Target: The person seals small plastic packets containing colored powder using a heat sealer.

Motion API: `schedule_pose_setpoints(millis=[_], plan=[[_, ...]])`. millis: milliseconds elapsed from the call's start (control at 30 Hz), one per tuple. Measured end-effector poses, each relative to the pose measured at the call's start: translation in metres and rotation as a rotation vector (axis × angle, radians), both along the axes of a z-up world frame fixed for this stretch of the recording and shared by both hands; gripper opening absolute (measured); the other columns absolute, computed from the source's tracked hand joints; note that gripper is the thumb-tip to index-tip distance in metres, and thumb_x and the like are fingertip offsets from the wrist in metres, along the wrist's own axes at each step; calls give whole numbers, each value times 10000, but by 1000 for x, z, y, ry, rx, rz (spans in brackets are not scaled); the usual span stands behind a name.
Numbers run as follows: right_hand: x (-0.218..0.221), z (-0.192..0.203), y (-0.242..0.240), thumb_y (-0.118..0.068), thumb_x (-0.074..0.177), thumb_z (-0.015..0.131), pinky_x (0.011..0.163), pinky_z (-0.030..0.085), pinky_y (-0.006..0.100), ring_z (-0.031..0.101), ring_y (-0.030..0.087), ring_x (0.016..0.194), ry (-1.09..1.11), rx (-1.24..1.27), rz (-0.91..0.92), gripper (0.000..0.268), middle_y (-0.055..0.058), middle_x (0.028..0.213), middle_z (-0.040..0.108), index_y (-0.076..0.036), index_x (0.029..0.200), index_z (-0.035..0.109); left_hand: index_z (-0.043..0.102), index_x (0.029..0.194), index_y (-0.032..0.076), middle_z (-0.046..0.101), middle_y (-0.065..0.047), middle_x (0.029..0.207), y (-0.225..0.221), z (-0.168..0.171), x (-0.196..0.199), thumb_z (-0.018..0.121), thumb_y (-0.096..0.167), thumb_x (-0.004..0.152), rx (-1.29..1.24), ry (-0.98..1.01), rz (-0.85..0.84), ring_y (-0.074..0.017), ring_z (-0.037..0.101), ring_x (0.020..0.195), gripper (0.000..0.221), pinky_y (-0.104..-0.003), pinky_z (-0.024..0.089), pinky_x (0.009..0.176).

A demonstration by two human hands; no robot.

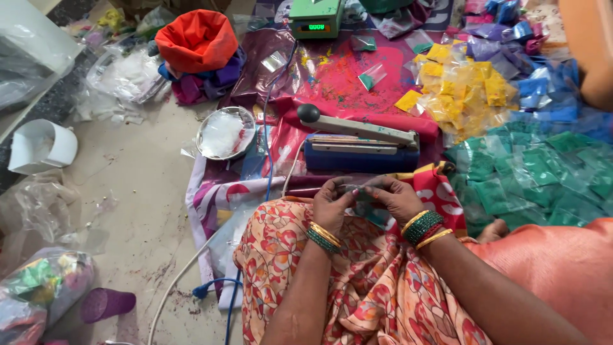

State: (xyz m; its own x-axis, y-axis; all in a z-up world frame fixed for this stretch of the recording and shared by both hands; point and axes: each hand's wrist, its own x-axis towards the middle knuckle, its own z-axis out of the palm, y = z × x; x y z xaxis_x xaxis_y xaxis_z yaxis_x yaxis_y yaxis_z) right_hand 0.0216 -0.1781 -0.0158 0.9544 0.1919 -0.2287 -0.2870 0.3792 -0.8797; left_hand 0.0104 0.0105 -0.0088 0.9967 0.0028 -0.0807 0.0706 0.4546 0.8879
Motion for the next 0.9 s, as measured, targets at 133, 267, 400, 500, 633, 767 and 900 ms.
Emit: schedule_pose_setpoints(millis=[133, 267, 400, 500, 633, 767, 900], plan=[[-10, -1, -7, -101, 932, 724, 820, 576, 280, 707, 130, 884, -56, -66, 49, 145, 33, 977, 753, -25, 1053, 750, 727, 1068, 12, 763, -59, 978, -1, -8, -1, 730, -23, 904, 7, -39, -59, -130, 714, 848, 168, -265, 588, 763], [-18, -3, -12, -121, 939, 733, 808, 561, 272, 689, 111, 875, -103, -146, 52, 143, 16, 962, 741, -31, 1048, 751, 730, 1040, 20, 758, -42, 937, -5, -10, -4, 732, -8, 911, 36, -15, -88, -121, 698, 797, 132, -266, 566, 694], [-21, -4, -3, -133, 936, 727, 784, 542, 254, 654, 80, 848, -203, -256, 70, 123, -18, 924, 717, -57, 1032, 734, 731, 991, 29, 745, -27, 886, 2, -21, -3, 739, 19, 917, 157, -6, -131, -111, 676, 753, 74, -270, 554, 657], [-23, -13, -21, -133, 951, 721, 751, 517, 244, 614, 65, 826, -310, -374, 62, 105, -28, 894, 689, -52, 1017, 730, 727, 962, 29, 743, -28, 873, -14, -42, 2, 753, 30, 913, 272, -82, -150, -102, 672, 764, 55, -260, 560, 694], [-16, -32, -19, -151, 947, 704, 669, 507, 247, 596, 69, 761, -299, -463, 82, 114, -21, 850, 685, -53, 1001, 726, 716, 967, 12, 732, -49, 873, -12, -70, 10, 774, 17, 912, 406, -196, -114, -102, 656, 800, 80, -257, 552, 744], [-14, -30, -22, -162, 947, 707, 641, 503, 255, 600, 89, 729, -207, -419, 94, 129, -11, 839, 684, -50, 1010, 716, 696, 1038, 8, 743, -53, 935, -11, -64, 9, 760, -5, 902, 316, -157, -183, -111, 681, 853, 151, -262, 569, 786], [-16, -17, -20, -153, 934, 703, 657, 509, 234, 617, 65, 752, -157, -332, 77, 151, -31, 884, 696, -62, 1055, 702, 668, 1117, 4, 748, -67, 999, -14, -52, 7, 745, -33, 878, 275, -112, -211, -125, 710, 903, 254, -273, 595, 822]])
